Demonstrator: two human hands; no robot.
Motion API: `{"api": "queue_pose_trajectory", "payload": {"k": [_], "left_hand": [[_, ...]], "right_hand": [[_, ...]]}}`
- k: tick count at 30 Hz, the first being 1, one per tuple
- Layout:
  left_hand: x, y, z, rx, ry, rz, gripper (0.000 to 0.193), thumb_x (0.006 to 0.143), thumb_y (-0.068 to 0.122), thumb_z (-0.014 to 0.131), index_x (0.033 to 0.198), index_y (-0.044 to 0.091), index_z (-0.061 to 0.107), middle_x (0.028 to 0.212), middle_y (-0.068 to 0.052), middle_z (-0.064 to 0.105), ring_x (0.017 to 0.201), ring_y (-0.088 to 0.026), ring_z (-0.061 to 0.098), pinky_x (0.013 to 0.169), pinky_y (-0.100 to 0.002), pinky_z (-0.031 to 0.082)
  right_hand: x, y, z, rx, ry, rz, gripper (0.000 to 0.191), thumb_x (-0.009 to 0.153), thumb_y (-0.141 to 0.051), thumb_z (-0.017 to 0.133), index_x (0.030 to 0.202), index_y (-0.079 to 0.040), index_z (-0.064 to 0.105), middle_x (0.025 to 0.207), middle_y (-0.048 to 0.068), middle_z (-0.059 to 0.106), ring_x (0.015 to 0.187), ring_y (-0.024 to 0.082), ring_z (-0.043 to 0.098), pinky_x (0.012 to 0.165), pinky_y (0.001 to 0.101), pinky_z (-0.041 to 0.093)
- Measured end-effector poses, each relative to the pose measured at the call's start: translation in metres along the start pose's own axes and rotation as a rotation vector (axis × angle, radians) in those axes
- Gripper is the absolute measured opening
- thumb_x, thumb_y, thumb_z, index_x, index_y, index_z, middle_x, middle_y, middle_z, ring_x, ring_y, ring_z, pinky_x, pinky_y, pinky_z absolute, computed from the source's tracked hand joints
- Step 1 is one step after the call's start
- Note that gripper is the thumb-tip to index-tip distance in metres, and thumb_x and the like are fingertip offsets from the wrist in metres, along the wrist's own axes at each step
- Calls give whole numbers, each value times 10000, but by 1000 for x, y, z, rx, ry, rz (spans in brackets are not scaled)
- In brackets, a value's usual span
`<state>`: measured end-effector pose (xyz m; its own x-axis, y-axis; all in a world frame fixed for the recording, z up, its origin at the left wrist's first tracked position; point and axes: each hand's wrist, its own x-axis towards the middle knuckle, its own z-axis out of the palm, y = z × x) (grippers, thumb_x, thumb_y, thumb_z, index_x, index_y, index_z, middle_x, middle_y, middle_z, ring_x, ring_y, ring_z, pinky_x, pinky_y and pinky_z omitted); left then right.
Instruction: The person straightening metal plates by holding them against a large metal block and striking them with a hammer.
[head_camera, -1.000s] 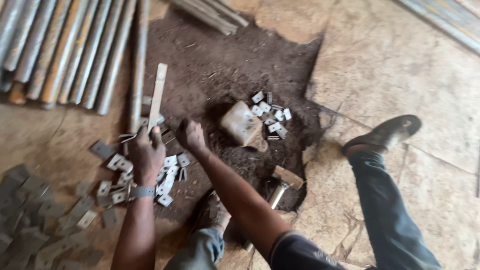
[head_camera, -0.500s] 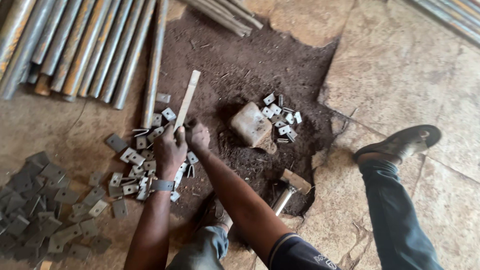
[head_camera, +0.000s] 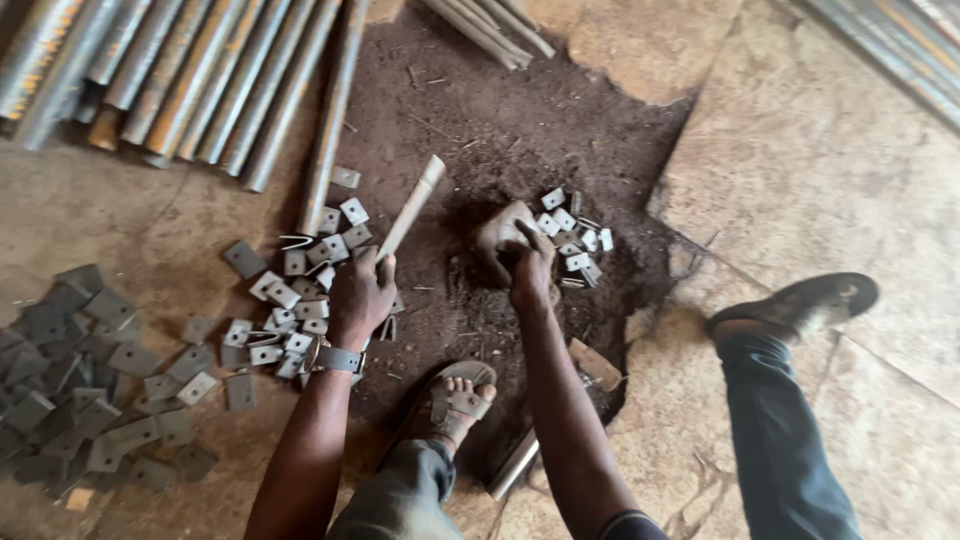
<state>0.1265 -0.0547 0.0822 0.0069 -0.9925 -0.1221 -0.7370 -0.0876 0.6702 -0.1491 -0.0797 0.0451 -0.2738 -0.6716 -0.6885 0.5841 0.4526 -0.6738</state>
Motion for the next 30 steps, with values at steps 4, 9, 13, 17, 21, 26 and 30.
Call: {"api": "queue_pose_trajectory", "payload": {"k": [4,9,13,17,21,26,30], "left_hand": [[-9,-8,44,33,-232,-37,244,1039,268,567,966,68,685,584,-6,585,402,-135,465,365,-311,395],[-17,-14,97,-87,-264,28,280,1045,270,571,952,17,650,637,-16,570,467,-104,479,404,-272,385],[-11,-7,115,-95,-323,60,334,1045,289,557,924,-12,637,618,-18,570,462,-89,489,404,-262,387],[3,13,112,-68,-569,-6,423,1093,286,466,846,-5,648,571,-18,507,431,-118,383,396,-290,339],[20,30,104,-84,-654,33,421,1054,285,463,769,25,630,522,2,500,400,-107,392,375,-286,328],[36,46,96,25,-775,44,616,1100,455,426,685,33,597,526,-5,435,402,-138,343,381,-277,314],[39,51,99,57,-738,-176,638,1044,546,504,665,38,581,541,-2,492,413,-128,398,379,-298,338]], "right_hand": [[15,-9,-41,-208,169,-51,424,864,-57,694,1279,-42,607,1072,176,736,942,273,724,849,403,620],[15,-11,-53,-737,299,-155,306,813,-150,823,1093,-52,746,1029,126,766,874,215,709,776,383,623],[17,-24,-62,-1128,74,-863,325,796,-113,791,1106,-35,739,1033,153,749,866,218,698,725,340,593],[20,-35,-71,-1258,-327,-1074,233,971,-140,675,1195,-97,724,1089,89,751,902,123,701,735,255,584],[19,-40,-63,-1283,-441,-942,170,1023,-105,607,1116,-112,749,1033,86,765,805,161,680,625,286,531],[11,-52,-43,-1383,-517,-1051,172,1008,-188,608,1075,-163,765,1026,95,742,703,90,658,567,182,528],[-11,-43,-60,-1248,-282,-1272,260,1063,-133,486,1247,-121,669,1019,81,715,772,174,635,658,250,542]]}}
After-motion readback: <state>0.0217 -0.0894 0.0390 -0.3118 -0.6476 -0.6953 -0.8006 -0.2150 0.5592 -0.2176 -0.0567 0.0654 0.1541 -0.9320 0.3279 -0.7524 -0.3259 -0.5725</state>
